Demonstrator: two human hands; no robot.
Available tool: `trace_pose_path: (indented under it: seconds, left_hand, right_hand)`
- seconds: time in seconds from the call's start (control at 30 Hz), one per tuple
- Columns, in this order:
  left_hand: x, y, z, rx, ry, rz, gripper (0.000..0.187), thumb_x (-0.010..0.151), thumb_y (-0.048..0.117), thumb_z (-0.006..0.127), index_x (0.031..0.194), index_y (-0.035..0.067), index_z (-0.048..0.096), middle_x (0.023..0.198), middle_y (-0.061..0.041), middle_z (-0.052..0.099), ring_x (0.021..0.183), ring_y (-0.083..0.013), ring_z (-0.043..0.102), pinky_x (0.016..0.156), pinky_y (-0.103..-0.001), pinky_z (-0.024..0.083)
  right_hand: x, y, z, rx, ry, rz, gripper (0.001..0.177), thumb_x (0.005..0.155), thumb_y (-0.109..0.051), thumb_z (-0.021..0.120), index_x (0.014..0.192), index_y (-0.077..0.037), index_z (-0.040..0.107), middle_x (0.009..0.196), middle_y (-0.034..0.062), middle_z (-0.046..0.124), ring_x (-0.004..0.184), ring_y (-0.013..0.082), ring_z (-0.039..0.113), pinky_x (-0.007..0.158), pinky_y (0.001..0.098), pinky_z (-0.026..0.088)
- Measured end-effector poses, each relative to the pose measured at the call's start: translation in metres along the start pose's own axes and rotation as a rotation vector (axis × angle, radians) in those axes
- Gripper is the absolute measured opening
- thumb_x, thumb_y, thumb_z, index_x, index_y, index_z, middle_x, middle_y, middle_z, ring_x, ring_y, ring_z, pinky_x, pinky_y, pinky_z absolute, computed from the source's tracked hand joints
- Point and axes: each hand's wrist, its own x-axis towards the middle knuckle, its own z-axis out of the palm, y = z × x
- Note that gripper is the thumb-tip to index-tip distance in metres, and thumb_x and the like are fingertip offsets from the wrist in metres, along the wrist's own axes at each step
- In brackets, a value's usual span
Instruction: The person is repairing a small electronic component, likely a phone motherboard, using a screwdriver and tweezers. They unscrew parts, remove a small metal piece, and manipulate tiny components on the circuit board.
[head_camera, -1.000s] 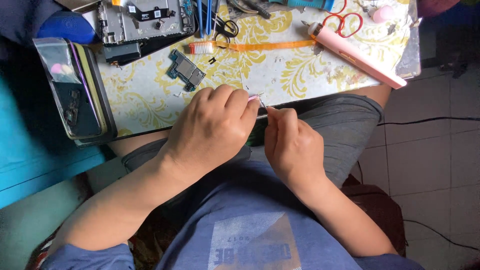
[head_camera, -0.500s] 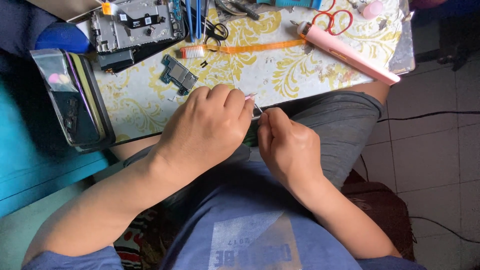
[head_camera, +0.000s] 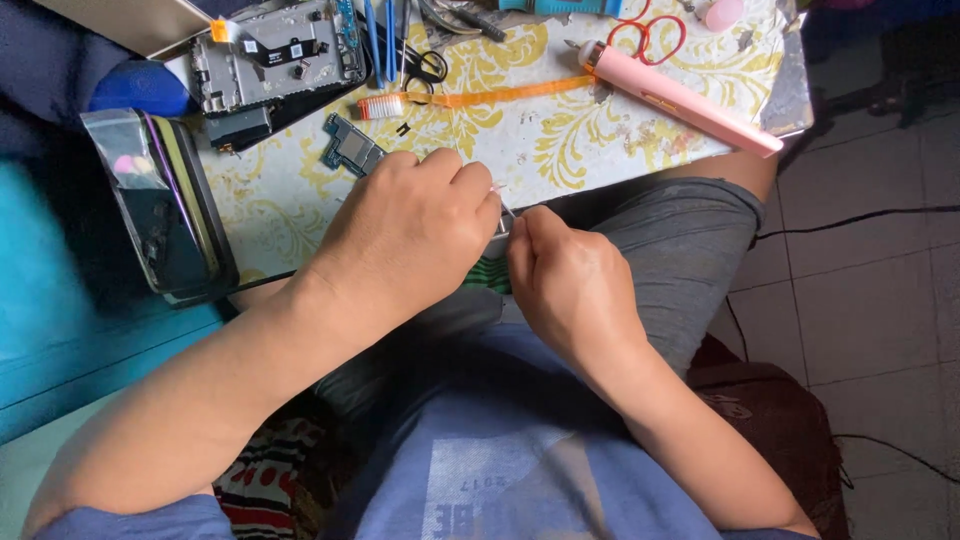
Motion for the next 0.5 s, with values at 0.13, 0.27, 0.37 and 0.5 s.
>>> trace_pose_path:
  seconds: [0.13,0.27,0.37,0.5]
  left_hand:
    - [-0.002,-0.002,-0.011,0.002,0.075,-0.037,0.014,0.083,0.011,0.065,0.076,0.023,0.063,0.075,0.002,0.058,0.074,-0.0217,0.058,0.058,-0.035,0.043]
    - [-0.015,0.003,-0.028,-0.449,0.258,-0.211,0.005,0.099,0.003,0.071,0.098,0.008,0.073,0.088,-0.006,0.066,0.079,-0.0270,0.064,0.066,-0.040,0.050]
    - [-0.025,0.010,-0.021,-0.711,0.363,-0.361,0.018,0.098,-0.002,0.070,0.116,0.004,0.068,0.100,-0.010,0.074,0.085,-0.0272,0.070,0.078,-0.040,0.056]
    - [-0.035,0.020,-0.021,-0.766,0.454,-0.517,0.030,0.104,0.009,0.072,0.132,0.004,0.064,0.101,-0.009,0.075,0.087,-0.0222,0.073,0.083,-0.036,0.059]
  right_hand:
    - [-0.002,0.002,0.002,-0.008,0.065,-0.019,0.027,0.104,-0.026,0.051,0.082,-0.011,0.045,0.062,0.0169,0.058,0.059,0.0541,0.051,0.048,0.0597,0.034]
    - [-0.016,0.005,-0.013,0.066,0.154,-0.076,0.019,0.104,-0.024,0.051,0.088,-0.017,0.058,0.063,0.0071,0.059,0.056,0.0381,0.055,0.052,0.0485,0.041]
    - [-0.015,0.012,-0.030,0.017,0.314,-0.187,0.018,0.106,-0.018,0.054,0.093,-0.016,0.066,0.066,0.0006,0.063,0.059,0.0273,0.062,0.055,0.0412,0.043]
    - [0.003,0.018,-0.042,-0.296,0.548,-0.453,0.014,0.110,-0.008,0.064,0.100,-0.013,0.072,0.079,0.0036,0.059,0.070,0.0277,0.060,0.059,0.0372,0.042]
